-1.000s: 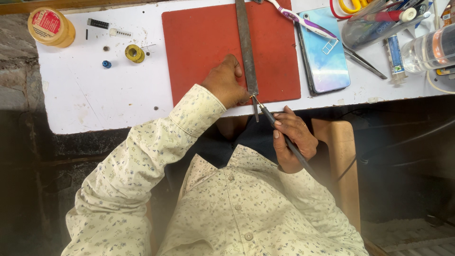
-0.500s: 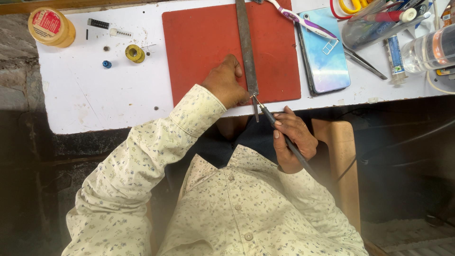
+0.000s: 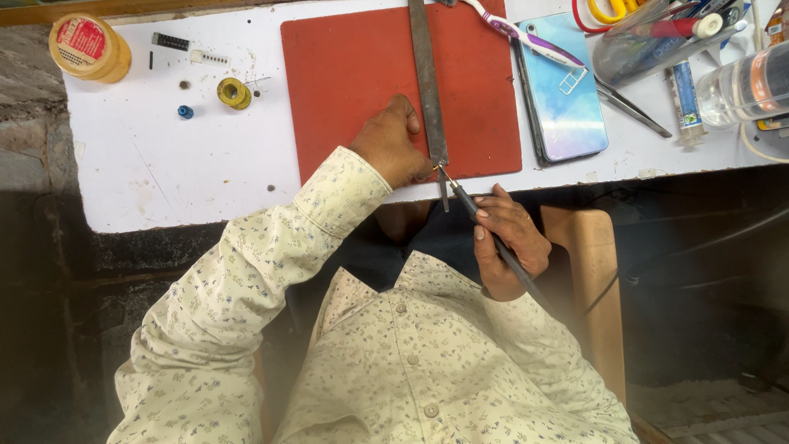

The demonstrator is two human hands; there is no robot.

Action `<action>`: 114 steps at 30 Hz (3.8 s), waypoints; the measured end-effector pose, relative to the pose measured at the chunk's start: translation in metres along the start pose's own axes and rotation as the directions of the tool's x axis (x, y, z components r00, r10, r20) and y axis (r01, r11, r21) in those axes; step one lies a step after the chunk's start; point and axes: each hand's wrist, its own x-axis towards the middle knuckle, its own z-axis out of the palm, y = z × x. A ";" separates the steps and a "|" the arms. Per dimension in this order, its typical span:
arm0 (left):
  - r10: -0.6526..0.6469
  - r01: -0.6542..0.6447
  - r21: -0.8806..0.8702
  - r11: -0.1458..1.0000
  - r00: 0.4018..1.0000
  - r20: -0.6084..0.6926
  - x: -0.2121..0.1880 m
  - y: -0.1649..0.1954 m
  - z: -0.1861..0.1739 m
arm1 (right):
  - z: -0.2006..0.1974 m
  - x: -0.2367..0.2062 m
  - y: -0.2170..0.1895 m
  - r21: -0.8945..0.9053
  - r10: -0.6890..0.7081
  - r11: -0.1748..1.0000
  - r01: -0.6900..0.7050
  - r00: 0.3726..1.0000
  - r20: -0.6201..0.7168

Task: The person applies flux to a small electronic component, then uses a soldering iron and solder wire to attach a wire to the component. The person holds the component steady with one hand while feeding solder with the other.

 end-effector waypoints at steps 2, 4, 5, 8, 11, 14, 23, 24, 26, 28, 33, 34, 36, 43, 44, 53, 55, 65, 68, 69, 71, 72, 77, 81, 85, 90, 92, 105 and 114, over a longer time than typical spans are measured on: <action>0.002 -0.002 0.010 1.000 1.000 -0.007 0.000 0.000 0.000 | 0.001 0.000 0.002 0.000 -0.010 1.000 0.010 1.000 -0.020; 0.008 -0.008 0.010 1.000 1.000 0.001 0.000 0.000 -0.001 | 0.002 0.000 0.002 0.004 -0.014 1.000 0.014 1.000 -0.027; 0.011 -0.011 0.009 1.000 1.000 0.005 -0.001 0.001 -0.001 | 0.001 0.000 0.002 0.008 -0.012 1.000 0.013 1.000 -0.024; -0.007 0.007 -0.020 1.000 1.000 0.007 -0.002 0.002 -0.002 | 0.000 -0.001 0.001 -0.001 -0.006 1.000 0.006 1.000 0.000; -0.022 0.022 -0.022 1.000 1.000 0.023 -0.002 0.003 -0.002 | 0.000 -0.002 0.001 -0.007 0.002 1.000 -0.002 1.000 -0.004; -0.017 0.017 -0.005 1.000 1.000 0.012 -0.002 0.004 -0.002 | 0.002 -0.003 0.002 0.005 0.008 1.000 -0.008 0.999 -0.039; -0.018 0.017 0.006 1.000 1.000 0.016 -0.001 0.003 -0.002 | 0.000 -0.003 0.001 0.005 0.004 1.000 -0.004 1.000 -0.003; -0.018 0.018 0.004 1.000 1.000 0.017 -0.001 0.003 -0.002 | 0.000 -0.003 0.001 -0.001 0.004 1.000 -0.004 1.000 0.003; -0.018 0.018 0.001 1.000 1.000 0.018 -0.001 0.004 -0.002 | 0.001 -0.003 0.001 0.005 0.011 1.000 -0.011 1.000 -0.018; -0.020 0.020 0.001 1.000 0.999 0.025 -0.002 0.004 -0.002 | 0.002 -0.004 0.001 0.001 0.014 1.000 -0.014 0.999 -0.032; -0.017 0.018 -0.003 1.000 1.000 0.025 -0.003 0.005 -0.003 | 0.002 -0.005 0.000 -0.002 0.032 0.999 -0.032 0.999 -0.044; -0.023 0.023 -0.008 1.000 0.999 0.027 -0.003 0.005 -0.003 | 0.002 -0.004 0.000 0.003 0.026 1.000 -0.026 0.999 -0.044; -0.024 0.025 -0.013 1.000 0.999 0.027 -0.003 0.005 -0.002 | 0.002 -0.003 0.001 0.014 0.015 1.000 -0.014 0.999 -0.042; 0.030 -0.030 0.004 1.000 1.000 0.003 -0.001 0.000 -0.001 | 0.001 -0.003 -0.001 0.003 0.020 1.000 -0.020 1.000 -0.021; 0.039 -0.038 0.008 0.999 0.999 -0.001 0.000 0.000 -0.001 | 0.001 -0.003 0.000 0.003 0.022 1.000 -0.022 0.999 -0.028; -0.002 0.002 0.020 1.000 1.000 0.008 -0.001 0.002 -0.002 | 0.002 -0.003 0.001 0.018 0.025 1.000 -0.024 0.999 -0.021; -0.021 0.021 -0.005 1.000 1.000 0.023 -0.001 0.002 -0.002 | 0.001 -0.004 0.001 0.009 0.025 1.000 -0.025 0.999 -0.023; -0.049 0.050 -0.011 0.999 0.999 0.015 -0.003 0.003 -0.002 | 0.003 -0.005 0.003 0.037 0.014 0.999 -0.013 0.999 -0.035; -0.052 0.052 0.020 0.998 0.999 0.015 -0.002 0.004 -0.002 | 0.002 -0.005 0.003 0.032 0.024 0.999 -0.023 0.999 -0.037; -0.043 0.043 0.013 0.999 0.999 0.015 -0.002 0.003 -0.002 | 0.002 -0.005 0.002 0.025 0.033 0.999 -0.032 0.999 -0.042; -0.024 0.024 -0.002 1.000 1.000 0.015 -0.002 0.002 -0.002 | 0.002 -0.005 0.003 0.017 0.024 1.000 -0.023 0.999 -0.047; -0.018 0.018 0.000 1.000 1.000 0.010 -0.002 0.002 -0.002 | 0.002 -0.005 0.004 0.014 0.019 1.000 -0.019 0.999 -0.049; -0.003 0.004 -0.044 0.999 1.000 0.015 -0.002 0.000 -0.001 | 0.003 -0.004 0.004 0.027 0.011 1.000 -0.010 0.999 -0.053; -0.003 0.003 -0.018 1.000 1.000 0.005 -0.003 0.000 -0.002 | 0.003 -0.005 0.000 0.027 0.059 0.998 -0.058 0.998 -0.036; 0.017 -0.017 -0.019 1.000 1.000 -0.009 -0.002 0.000 -0.001 | 0.005 -0.004 0.002 0.031 0.030 0.999 -0.028 0.998 -0.064; 0.008 -0.008 -0.005 1.000 1.000 -0.009 0.000 -0.001 0.000 | 0.004 -0.004 0.004 0.023 0.021 1.000 -0.019 0.998 -0.065; 0.006 -0.006 -0.008 1.000 1.000 -0.005 0.000 -0.001 0.000 | 0.004 -0.005 0.005 0.022 0.016 1.000 -0.014 0.998 -0.065; -0.011 0.011 -0.006 1.000 1.000 0.004 -0.003 0.002 -0.002 | 0.003 -0.006 0.003 0.024 0.067 0.998 -0.066 0.996 -0.064; 0.002 -0.002 -0.020 1.000 1.000 0.007 -0.002 0.002 -0.002 | -0.001 -0.003 -0.006 0.050 0.167 0.985 -0.164 0.985 -0.049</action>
